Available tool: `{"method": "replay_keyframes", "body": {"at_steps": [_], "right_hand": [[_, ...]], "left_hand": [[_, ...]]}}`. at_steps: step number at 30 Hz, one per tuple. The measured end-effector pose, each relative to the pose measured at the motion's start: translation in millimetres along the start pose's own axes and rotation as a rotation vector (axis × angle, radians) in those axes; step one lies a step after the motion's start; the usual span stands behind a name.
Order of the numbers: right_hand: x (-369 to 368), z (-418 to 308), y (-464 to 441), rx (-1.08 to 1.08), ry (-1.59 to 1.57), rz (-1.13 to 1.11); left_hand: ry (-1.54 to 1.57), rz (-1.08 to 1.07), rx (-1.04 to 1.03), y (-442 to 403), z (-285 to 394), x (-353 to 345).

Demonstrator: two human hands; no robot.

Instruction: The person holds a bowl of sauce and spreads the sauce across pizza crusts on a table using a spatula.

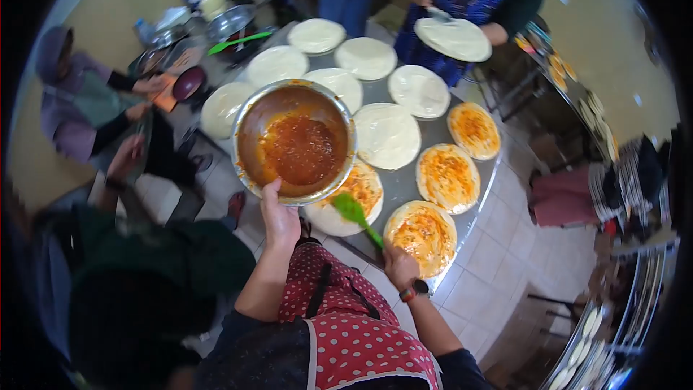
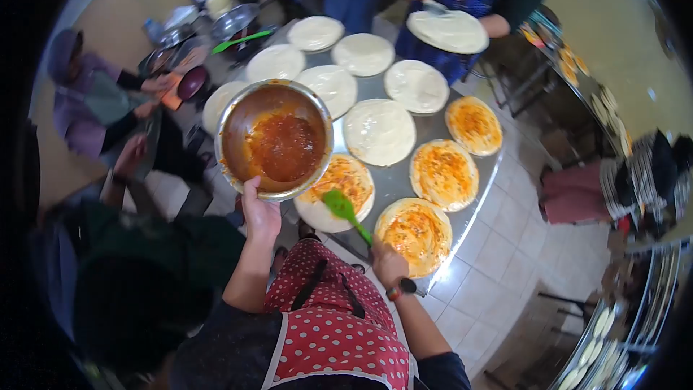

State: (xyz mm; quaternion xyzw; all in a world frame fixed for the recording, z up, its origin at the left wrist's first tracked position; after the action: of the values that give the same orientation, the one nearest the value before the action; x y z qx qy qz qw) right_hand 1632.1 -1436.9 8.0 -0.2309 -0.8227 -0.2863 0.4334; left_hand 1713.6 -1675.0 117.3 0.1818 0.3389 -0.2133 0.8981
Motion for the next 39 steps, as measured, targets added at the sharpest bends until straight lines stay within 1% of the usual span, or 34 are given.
{"method": "replay_keyframes", "body": {"at_steps": [2, 4, 6, 8, 9, 10, 11, 13, 14, 17, 20, 22, 23, 24, 26, 28, 29, 30, 32, 33, 34, 36, 38, 39], "right_hand": [[-7.2, -15.3, 14.6, 0.11, -0.047, -0.099], [-9.9, -14.5, 5.3, 0.197, -0.077, -0.11], [4.7, -13.5, -21.7, 0.15, -0.042, 0.012], [25.6, -26.3, -53.9, 0.159, 0.008, 0.061], [25.4, -27.8, -59.9, 0.189, 0.028, 0.042], [20.3, -28.1, -68.7, 0.192, 0.111, 0.01], [15.1, -30.5, -76.1, 0.201, 0.196, -0.001], [10.8, -36.2, -56.1, 0.275, 0.24, -0.032], [11.6, -35.8, -40.4, 0.314, 0.269, -0.052], [28.7, -19.5, 0.7, 0.291, 0.373, -0.078], [53.1, 21.3, 22.3, 0.239, 0.413, -0.052], [73.4, 37.2, 28.2, 0.167, 0.451, 0.021], [81.7, 31.4, 30.1, 0.141, 0.423, 0.078], [84.6, 20.6, 30.0, 0.07, 0.408, 0.085], [54.0, 25.0, 23.8, 0.192, 0.204, 0.213], [17.7, 1.4, 24.2, 0.216, 0.177, 0.204], [7.3, -9.7, 26.8, 0.179, 0.11, 0.123], [1.1, -11.3, 26.4, 0.126, 0.13, 0.097], [-3.8, 16.4, 20.1, -0.026, 0.159, 0.099], [9.0, 21.6, 17.7, -0.13, 0.236, 0.103], [28.3, 17.7, 23.0, -0.187, 0.149, 0.152], [44.3, 2.2, 40.4, -0.21, 0.095, 0.244], [36.9, -18.1, 61.6, -0.223, -0.005, 0.179], [28.7, -33.7, 74.4, -0.199, -0.047, 0.202]], "left_hand": [[-0.016, 0.058, -0.058, 8.1, 1.4, 17.9], [0.021, 0.013, -0.079, 14.2, -3.0, 38.8], [0.044, 0.045, -0.098, 23.6, -0.5, 47.4], [0.076, 0.056, -0.105, 35.3, 2.7, 49.8], [0.082, 0.1, -0.098, 41.9, 6.0, 48.7], [0.098, 0.126, -0.124, 46.3, 8.4, 50.4], [0.106, 0.086, -0.127, 48.0, 4.7, 57.0], [0.111, 0.028, -0.121, 50.5, 2.9, 66.0], [0.126, 0.049, -0.143, 49.8, 1.4, 71.4], [0.073, 0.068, -0.119, 44.0, -2.5, 77.2], [0.053, 0.042, -0.091, 43.5, 0.5, 70.6], [0.036, 0.027, -0.094, 42.6, 3.0, 57.4], [0.05, 0.006, -0.107, 40.7, 3.3, 51.3], [0.065, -0.018, -0.113, 38.3, 2.7, 45.2], [0.038, -0.063, -0.067, 30.6, -2.7, 31.8], [0.057, -0.108, -0.067, 20.3, -10.6, 17.8], [0.05, -0.112, -0.025, 7.9, -21.5, 20.8], [0.018, -0.16, 0.009, 3.3, -22.4, 13.0], [-0.011, -0.223, 0.078, 1.1, -15.9, -8.6], [-0.003, -0.273, 0.125, -6.1, -19.8, -10.2], [-0.038, -0.32, 0.17, -9.2, -20.5, -17.8], [-0.043, -0.303, 0.175, -15.1, -20.5, -29.9], [-0.089, -0.353, 0.253, -23.6, -21.8, -39.9], [-0.088, -0.352, 0.289, -32.5, -18.9, -42.7]]}}
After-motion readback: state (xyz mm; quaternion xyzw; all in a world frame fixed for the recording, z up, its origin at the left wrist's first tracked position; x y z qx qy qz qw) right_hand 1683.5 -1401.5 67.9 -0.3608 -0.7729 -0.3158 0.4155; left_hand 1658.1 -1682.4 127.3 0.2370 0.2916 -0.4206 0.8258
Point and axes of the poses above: each hand's wrist, its own y-axis away from the middle knuckle, its own x-axis out of the back of the hand, z = x × y, the point moved 1 cm from there along -y, towards the middle knuckle, and after that the axes turned 9 degrees about -z, right-handed, at the moved point
